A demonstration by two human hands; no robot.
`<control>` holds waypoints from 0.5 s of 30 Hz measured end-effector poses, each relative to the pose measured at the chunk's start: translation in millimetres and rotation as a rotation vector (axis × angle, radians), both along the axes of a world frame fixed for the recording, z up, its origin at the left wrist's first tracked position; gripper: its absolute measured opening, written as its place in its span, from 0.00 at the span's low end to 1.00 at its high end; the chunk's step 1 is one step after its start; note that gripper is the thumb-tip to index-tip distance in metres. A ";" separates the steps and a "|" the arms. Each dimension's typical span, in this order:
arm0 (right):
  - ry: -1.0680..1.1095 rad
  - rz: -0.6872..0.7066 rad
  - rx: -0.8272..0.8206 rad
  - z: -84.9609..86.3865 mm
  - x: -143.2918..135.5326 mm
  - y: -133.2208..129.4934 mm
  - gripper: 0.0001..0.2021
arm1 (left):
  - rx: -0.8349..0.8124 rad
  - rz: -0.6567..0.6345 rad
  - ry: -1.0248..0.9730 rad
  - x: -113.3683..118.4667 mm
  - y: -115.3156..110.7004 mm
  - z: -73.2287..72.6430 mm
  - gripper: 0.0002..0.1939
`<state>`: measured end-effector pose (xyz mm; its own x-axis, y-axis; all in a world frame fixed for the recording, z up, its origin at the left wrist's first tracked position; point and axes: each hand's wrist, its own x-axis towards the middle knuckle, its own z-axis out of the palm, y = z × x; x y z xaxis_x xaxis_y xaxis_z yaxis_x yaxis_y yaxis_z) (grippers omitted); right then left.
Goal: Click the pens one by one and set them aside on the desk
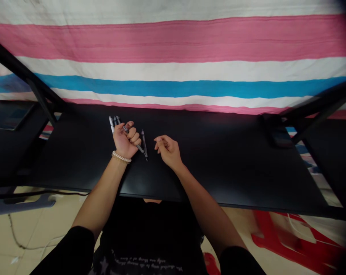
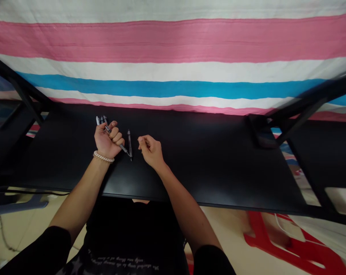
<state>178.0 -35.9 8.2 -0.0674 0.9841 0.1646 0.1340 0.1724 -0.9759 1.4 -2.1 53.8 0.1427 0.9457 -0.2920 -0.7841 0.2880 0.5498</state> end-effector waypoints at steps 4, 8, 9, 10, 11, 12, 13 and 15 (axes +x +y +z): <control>-0.005 -0.019 0.023 -1.9 1.9 0.1 0.21 | 0.027 0.062 -0.009 -12.5 2.1 8.7 0.22; -0.007 -0.006 0.060 1.1 0.5 -4.8 0.17 | 0.122 0.197 -0.026 -39.2 5.0 23.6 0.31; 0.010 0.003 0.058 6.0 -1.0 -8.2 0.16 | 0.150 0.261 -0.007 -48.2 5.9 26.4 0.29; 0.038 0.007 0.056 13.8 -2.8 -12.9 0.16 | 0.165 0.357 0.027 -57.6 7.0 28.4 0.27; 0.076 0.028 0.050 24.8 -4.6 -19.0 0.16 | 0.177 0.440 0.071 -67.1 8.2 29.2 0.24; 0.121 0.070 0.050 38.9 -6.1 -26.6 0.16 | 0.170 0.543 0.120 -76.3 9.8 29.0 0.21; 0.155 0.108 0.049 55.7 -7.0 -35.6 0.16 | 0.133 0.629 0.162 -84.5 11.7 27.6 0.19; 0.199 0.172 0.074 93.3 -6.9 -56.0 0.17 | -0.001 0.758 0.248 -96.5 16.4 22.2 0.18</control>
